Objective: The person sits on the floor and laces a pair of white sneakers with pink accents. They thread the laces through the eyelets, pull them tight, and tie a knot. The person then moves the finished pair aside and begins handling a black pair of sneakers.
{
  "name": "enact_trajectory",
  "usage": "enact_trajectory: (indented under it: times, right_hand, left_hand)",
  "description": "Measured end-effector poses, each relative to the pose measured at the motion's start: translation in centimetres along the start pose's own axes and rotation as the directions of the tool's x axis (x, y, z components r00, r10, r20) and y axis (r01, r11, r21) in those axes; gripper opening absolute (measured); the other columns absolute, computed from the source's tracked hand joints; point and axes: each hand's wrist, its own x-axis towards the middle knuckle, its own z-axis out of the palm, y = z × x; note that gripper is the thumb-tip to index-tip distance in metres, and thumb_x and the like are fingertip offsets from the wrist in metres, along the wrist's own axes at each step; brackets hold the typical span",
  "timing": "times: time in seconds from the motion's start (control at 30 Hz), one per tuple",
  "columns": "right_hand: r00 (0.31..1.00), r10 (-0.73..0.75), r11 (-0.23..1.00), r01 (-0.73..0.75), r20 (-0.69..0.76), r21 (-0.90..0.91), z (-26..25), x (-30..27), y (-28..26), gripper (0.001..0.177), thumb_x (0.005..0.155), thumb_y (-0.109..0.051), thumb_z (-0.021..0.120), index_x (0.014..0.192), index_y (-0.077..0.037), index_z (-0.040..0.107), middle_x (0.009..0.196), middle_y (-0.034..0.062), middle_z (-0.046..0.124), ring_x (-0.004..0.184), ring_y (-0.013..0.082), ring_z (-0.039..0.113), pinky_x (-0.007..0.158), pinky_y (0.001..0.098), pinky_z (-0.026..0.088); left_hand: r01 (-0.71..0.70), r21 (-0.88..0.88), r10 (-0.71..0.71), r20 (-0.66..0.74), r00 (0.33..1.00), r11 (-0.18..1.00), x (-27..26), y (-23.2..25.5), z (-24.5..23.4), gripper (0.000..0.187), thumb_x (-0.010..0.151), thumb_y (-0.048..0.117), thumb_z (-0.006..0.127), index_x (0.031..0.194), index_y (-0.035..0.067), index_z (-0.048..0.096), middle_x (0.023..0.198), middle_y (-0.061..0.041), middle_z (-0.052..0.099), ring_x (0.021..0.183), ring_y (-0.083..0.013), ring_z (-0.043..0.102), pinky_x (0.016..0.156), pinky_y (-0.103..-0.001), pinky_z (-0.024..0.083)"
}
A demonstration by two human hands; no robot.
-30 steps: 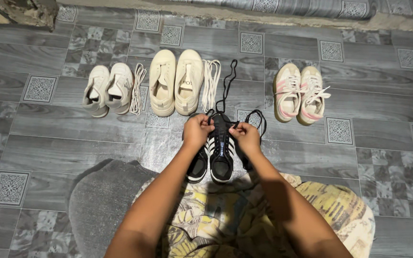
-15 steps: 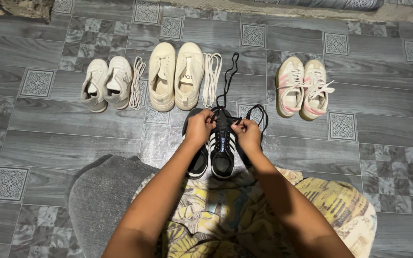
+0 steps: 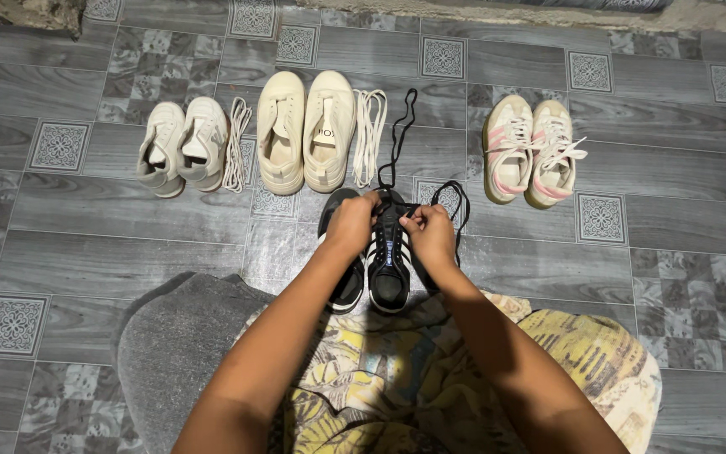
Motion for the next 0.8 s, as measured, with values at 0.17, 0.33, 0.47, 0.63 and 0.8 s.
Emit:
enact_trajectory:
  times: [0.17,0.33,0.47,0.63,0.8]
  right_hand:
    - [1.0,0.007,0.998,-0.006,0.015,-0.059,-0.5,-0.3,-1.4,0.024,0.079,-0.019,0.086,0.083,-0.001,0.071,0.086,0.0103,0.063,0.072,0.0257,0.064,0.067,0.038,0.051]
    - [0.999,0.027,0.99,-0.021,0.037,-0.139,-1.2,-0.4,-2.7,0.023,0.08,-0.023,0.085,0.083,-0.004,0.072,0.089,0.0083,0.062,0.076,0.0259,0.065,0.067,0.04,0.05]
    - [0.999,0.045,0.987,-0.04,0.03,-0.154,-1.0,-0.5,-2.9,0.023,0.081,-0.024,0.085,0.082,-0.005,0.071,0.09,0.0067,0.062,0.077,0.0256,0.065,0.067,0.0406,0.05]
    - [0.996,0.091,0.992,-0.088,0.021,-0.094,-0.3,-0.1,-1.4,0.026,0.079,-0.024,0.086,0.08,-0.003,0.071,0.087,0.0083,0.063,0.074,0.0253,0.065,0.067,0.0388,0.051]
    - [0.994,0.112,0.994,-0.112,0.012,0.002,0.7,0.0,-0.5,0.028,0.079,-0.023,0.087,0.078,-0.001,0.07,0.082,0.0095,0.066,0.07,0.0238,0.066,0.067,0.0363,0.053]
  left_hand:
    - [-0.058,0.135,0.057,0.012,0.998,0.989,0.7,-0.6,0.8,0.023,0.091,0.007,0.055,0.11,0.007,0.067,0.09,-0.024,0.073,0.089,-0.0424,0.071,0.077,-0.051,0.054]
    - [-0.113,0.216,0.115,0.003,0.993,0.97,1.6,-0.7,1.3,0.02,0.094,0.006,0.053,0.111,0.005,0.064,0.096,-0.025,0.072,0.093,-0.0441,0.07,0.08,-0.053,0.054]
    - [-0.117,0.163,0.115,0.024,0.993,0.98,2.0,-0.4,1.1,0.019,0.092,0.009,0.055,0.109,0.006,0.065,0.094,-0.023,0.073,0.092,-0.0423,0.07,0.08,-0.052,0.053]
    - [-0.065,-0.012,0.065,0.003,0.998,0.998,1.3,-0.6,1.4,0.019,0.091,0.004,0.057,0.109,0.008,0.063,0.087,-0.019,0.073,0.083,-0.0376,0.073,0.077,-0.048,0.054]
    - [-0.119,-0.039,0.103,-0.296,0.95,0.992,-0.1,-1.2,2.2,0.027,0.078,0.006,0.075,0.101,0.005,0.061,0.089,-0.018,0.071,0.082,-0.0385,0.07,0.071,-0.047,0.053]
